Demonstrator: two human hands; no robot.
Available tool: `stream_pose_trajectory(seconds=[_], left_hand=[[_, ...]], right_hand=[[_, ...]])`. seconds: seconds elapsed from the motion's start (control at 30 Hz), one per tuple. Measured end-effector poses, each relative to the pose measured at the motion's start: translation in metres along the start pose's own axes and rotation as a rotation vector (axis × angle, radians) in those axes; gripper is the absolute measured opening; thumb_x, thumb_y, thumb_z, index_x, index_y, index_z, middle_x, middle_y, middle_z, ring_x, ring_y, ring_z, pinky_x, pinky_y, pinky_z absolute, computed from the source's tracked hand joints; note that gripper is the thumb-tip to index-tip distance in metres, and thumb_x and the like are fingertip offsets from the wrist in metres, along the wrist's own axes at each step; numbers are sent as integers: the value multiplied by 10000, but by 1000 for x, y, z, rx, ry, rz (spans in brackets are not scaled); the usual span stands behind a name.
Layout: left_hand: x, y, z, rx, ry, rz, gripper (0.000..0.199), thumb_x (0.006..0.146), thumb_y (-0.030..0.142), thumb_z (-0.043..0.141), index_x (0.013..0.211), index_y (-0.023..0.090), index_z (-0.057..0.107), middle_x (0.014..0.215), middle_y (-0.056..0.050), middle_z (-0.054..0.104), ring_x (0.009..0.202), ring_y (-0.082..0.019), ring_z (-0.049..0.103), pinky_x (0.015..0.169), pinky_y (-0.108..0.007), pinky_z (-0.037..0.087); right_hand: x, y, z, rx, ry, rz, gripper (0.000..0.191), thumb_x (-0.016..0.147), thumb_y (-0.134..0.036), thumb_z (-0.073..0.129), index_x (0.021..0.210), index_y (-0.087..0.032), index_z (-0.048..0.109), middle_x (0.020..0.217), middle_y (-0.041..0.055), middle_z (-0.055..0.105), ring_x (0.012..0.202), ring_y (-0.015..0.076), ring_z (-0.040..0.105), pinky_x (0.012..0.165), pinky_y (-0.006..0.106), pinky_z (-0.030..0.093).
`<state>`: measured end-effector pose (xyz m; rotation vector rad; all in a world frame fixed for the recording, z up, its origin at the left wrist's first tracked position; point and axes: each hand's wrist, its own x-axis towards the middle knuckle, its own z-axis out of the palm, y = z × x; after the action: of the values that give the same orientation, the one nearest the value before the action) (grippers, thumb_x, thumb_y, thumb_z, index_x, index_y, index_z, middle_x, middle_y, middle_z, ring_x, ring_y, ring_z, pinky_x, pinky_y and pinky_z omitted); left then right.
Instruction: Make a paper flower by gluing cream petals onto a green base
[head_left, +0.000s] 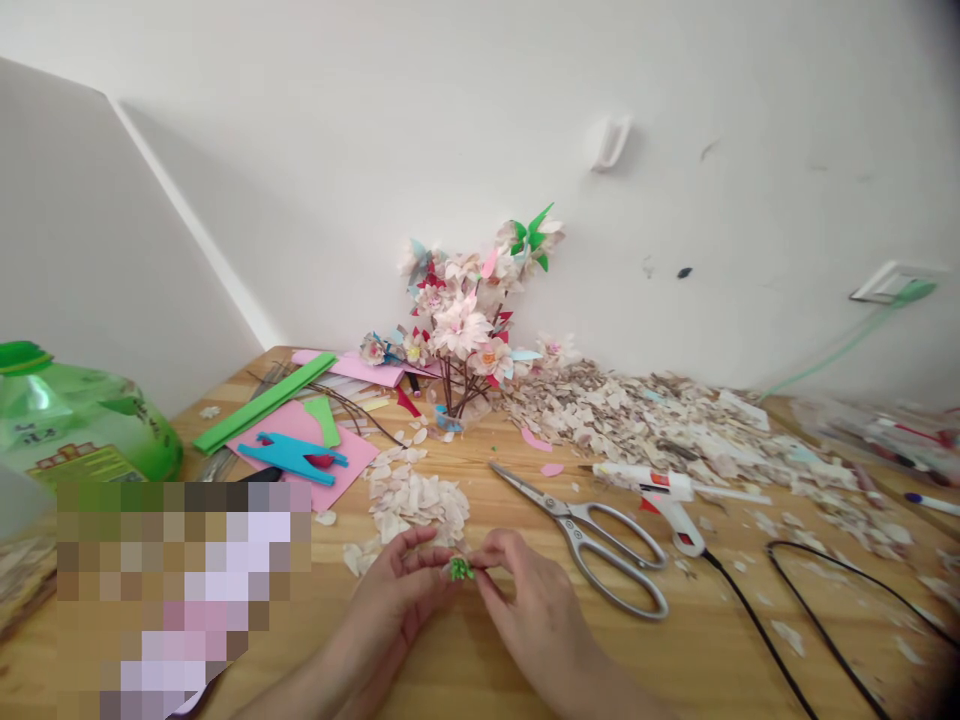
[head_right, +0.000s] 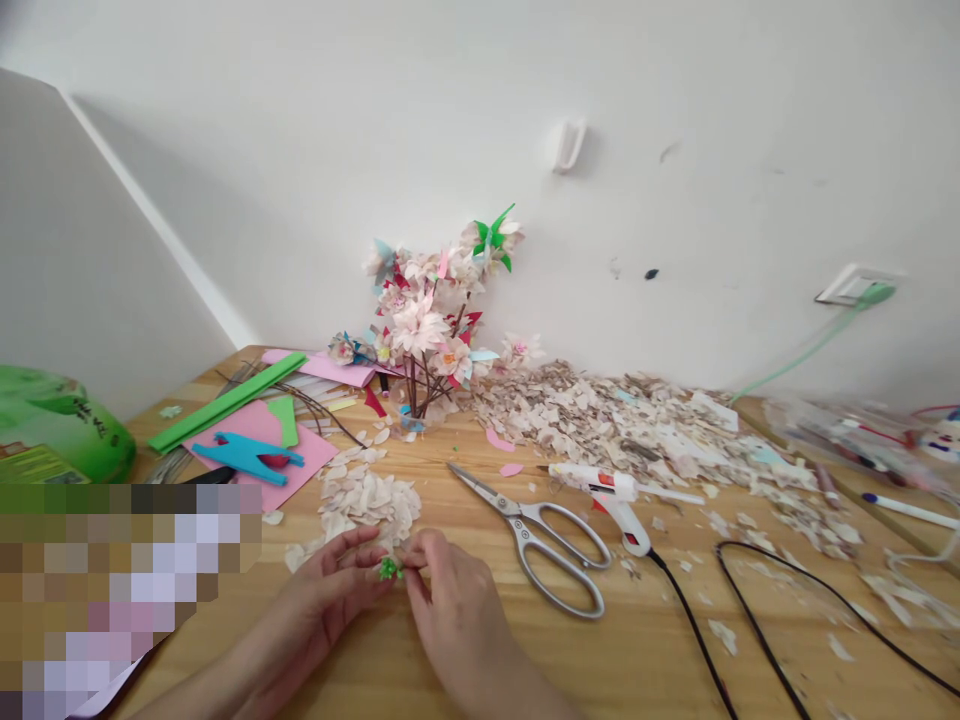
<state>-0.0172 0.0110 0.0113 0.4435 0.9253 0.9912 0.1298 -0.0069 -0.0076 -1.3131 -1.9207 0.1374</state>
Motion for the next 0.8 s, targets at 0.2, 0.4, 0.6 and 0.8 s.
stream_pose_trajectory(seconds=[0.2, 0.4, 0.6, 0.8], left_hand=[[-3, 1, 0, 13, 15, 9, 387, 602, -33, 649, 899, 154, 486, 734, -27, 650, 683, -129, 652, 730, -252, 499], [-4, 4, 0, 24, 7, 4, 358, 632, -18, 617, 918, 151, 482, 756, -40, 662, 708, -142, 658, 751, -272, 502], [-2, 7, -3, 2, -29, 3, 255, 709, 97, 584, 930, 163, 476, 771, -58, 671, 740, -160, 657, 768, -307, 503], [-1, 5, -5, 5, 17, 33, 196, 724, 104, 558, 898, 167, 494, 721, -47, 661, 703, -152, 652, 704, -288, 521]], right_hand=[[1, 0, 1, 11, -11, 13, 186, 738, -69, 436, 821, -235, 412, 707, 6, 679, 642, 187, 664, 554, 274, 513], [0, 2, 2, 37, 4, -4, 160, 752, -89, 445, 843, -221, 453, 741, 22, 670, 670, 183, 654, 586, 283, 515], [0, 4, 1, 37, 43, -54, 158, 771, -114, 450, 893, -213, 471, 759, 24, 675, 685, 176, 653, 621, 291, 523], [-1, 5, -3, 26, 41, -63, 165, 776, -113, 441, 897, -218, 476, 764, 21, 676, 689, 174, 656, 619, 284, 522]])
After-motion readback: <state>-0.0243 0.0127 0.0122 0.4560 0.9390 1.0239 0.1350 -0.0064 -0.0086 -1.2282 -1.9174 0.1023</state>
